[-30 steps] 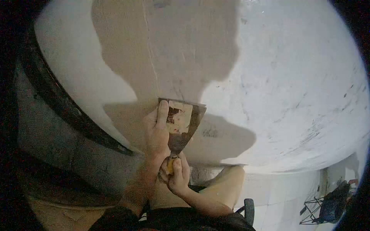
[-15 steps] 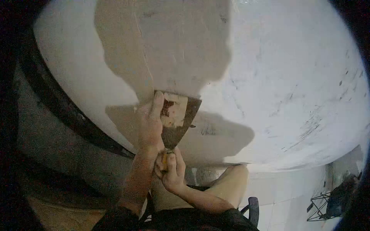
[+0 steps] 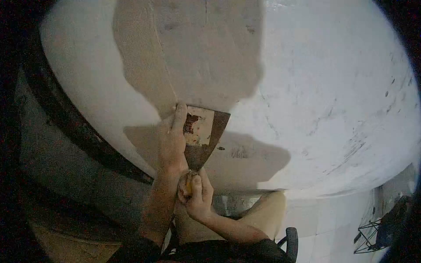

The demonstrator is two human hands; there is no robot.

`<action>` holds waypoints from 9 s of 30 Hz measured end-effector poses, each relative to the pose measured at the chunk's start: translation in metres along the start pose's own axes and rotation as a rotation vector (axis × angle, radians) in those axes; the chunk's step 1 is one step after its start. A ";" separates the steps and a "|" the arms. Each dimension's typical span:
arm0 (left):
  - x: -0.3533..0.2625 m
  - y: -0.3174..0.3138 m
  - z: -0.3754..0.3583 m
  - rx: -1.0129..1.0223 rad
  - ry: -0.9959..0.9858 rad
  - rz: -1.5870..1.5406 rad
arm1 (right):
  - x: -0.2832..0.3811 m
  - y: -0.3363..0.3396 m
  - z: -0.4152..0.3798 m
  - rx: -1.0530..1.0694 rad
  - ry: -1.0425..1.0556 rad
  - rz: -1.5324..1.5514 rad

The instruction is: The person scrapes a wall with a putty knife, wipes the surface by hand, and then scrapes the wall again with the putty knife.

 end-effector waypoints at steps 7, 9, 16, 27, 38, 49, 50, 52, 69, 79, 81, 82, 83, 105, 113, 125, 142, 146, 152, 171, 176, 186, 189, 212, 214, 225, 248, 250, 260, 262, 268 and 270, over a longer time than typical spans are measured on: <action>0.012 0.003 0.009 -0.003 0.007 -0.001 | -0.005 0.002 0.007 0.037 0.064 -0.037; 0.003 0.000 0.010 -0.046 0.016 -0.019 | 0.002 -0.003 0.007 0.041 -0.006 0.017; -0.017 -0.009 0.009 -0.069 -0.017 0.055 | 0.012 -0.008 0.010 0.021 0.043 -0.028; -0.034 -0.018 0.017 -0.058 -0.027 -0.077 | 0.035 -0.012 0.014 -0.016 0.019 -0.075; -0.053 -0.017 0.011 -0.027 -0.025 -0.081 | 0.058 -0.028 0.005 0.094 -0.048 0.155; -0.043 -0.022 0.012 -0.160 -0.012 -0.090 | 0.059 -0.026 0.006 0.077 -0.051 0.220; -0.045 -0.023 0.011 -0.098 -0.047 -0.061 | 0.058 -0.024 0.008 0.065 -0.052 0.180; -0.044 -0.021 0.016 -0.042 -0.061 -0.119 | 0.063 -0.023 0.010 0.081 -0.047 0.167; -0.065 -0.029 0.021 -0.044 -0.155 -0.132 | 0.084 -0.031 0.008 0.084 -0.094 0.205; -0.041 -0.020 0.027 -0.159 -0.026 -0.014 | 0.082 -0.029 0.002 0.178 -0.161 0.328; -0.044 -0.020 0.022 -0.075 -0.081 -0.071 | 0.077 -0.025 0.005 0.186 -0.145 0.314; -0.046 -0.023 0.024 -0.071 -0.078 -0.106 | 0.076 -0.024 0.010 0.196 -0.129 0.312; -0.047 -0.024 0.024 -0.069 -0.070 -0.141 | 0.075 -0.024 0.012 0.202 -0.118 0.311; -0.037 -0.021 0.021 -0.060 -0.064 -0.020 | 0.052 -0.024 0.011 0.078 0.001 0.221; -0.033 -0.017 0.019 -0.007 -0.103 -0.028 | 0.043 -0.025 0.010 -0.002 0.041 0.166; -0.029 -0.018 0.019 0.008 -0.146 -0.040 | 0.057 -0.024 0.001 0.100 -0.012 0.242; -0.009 -0.021 0.024 -0.086 -0.303 0.076 | 0.039 -0.008 0.019 0.094 -0.041 0.205; -0.043 -0.034 0.025 -0.101 -0.052 -0.161 | 0.052 -0.005 0.031 0.103 -0.020 0.150; 0.036 -0.030 -0.001 0.084 0.166 -0.199 | 0.033 0.021 -0.013 -0.023 -0.205 0.218; 0.127 0.086 -0.119 0.534 -0.066 0.865 | -0.004 0.187 -0.141 0.152 -0.648 -0.852; 0.120 0.054 -0.131 0.668 -0.708 0.953 | 0.023 0.141 -0.100 0.204 -0.490 -0.306; 0.071 0.014 -0.050 0.360 -1.167 0.723 | 0.045 0.056 -0.012 0.130 -0.152 -0.100; 0.064 0.016 -0.030 0.326 -1.258 0.717 | 0.049 0.047 0.002 -0.010 -0.221 -0.029; 0.064 0.014 -0.005 0.296 -1.239 0.711 | 0.017 0.050 0.025 -0.069 -0.099 -0.042; 0.066 0.014 -0.004 0.282 -1.241 0.702 | 0.027 0.042 0.021 -0.073 -0.154 0.012; 0.090 0.009 -0.007 0.273 -1.249 0.677 | 0.005 0.063 0.026 -0.025 -0.064 -0.102; 0.109 -0.005 -0.026 0.210 -1.188 0.567 | 0.019 0.070 0.002 -0.061 -0.151 -0.006; 0.099 -0.007 -0.024 0.197 -1.194 0.579 | 0.019 0.068 0.004 -0.054 -0.151 -0.013; 0.102 0.000 -0.030 0.191 -1.171 0.618 | 0.008 0.069 0.002 -0.017 -0.130 -0.022; 0.103 0.000 -0.031 0.192 -1.176 0.605 | 0.003 0.069 0.001 0.006 -0.122 0.036; 0.107 0.004 -0.029 0.166 -1.180 0.612 | 0.002 0.067 0.000 0.007 -0.209 0.121; 0.104 0.005 -0.028 0.144 -1.196 0.630 | 0.003 0.063 0.003 0.021 -0.124 0.014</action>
Point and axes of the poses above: each hand's wrist, its own z-axis towards the middle knuckle, its own y-axis out of the back of the hand, x = y × z, the point moved 1 cm from there along z, towards the middle knuckle, and after that the axes turned 7 degrees about -y, right-handed, at the moved point
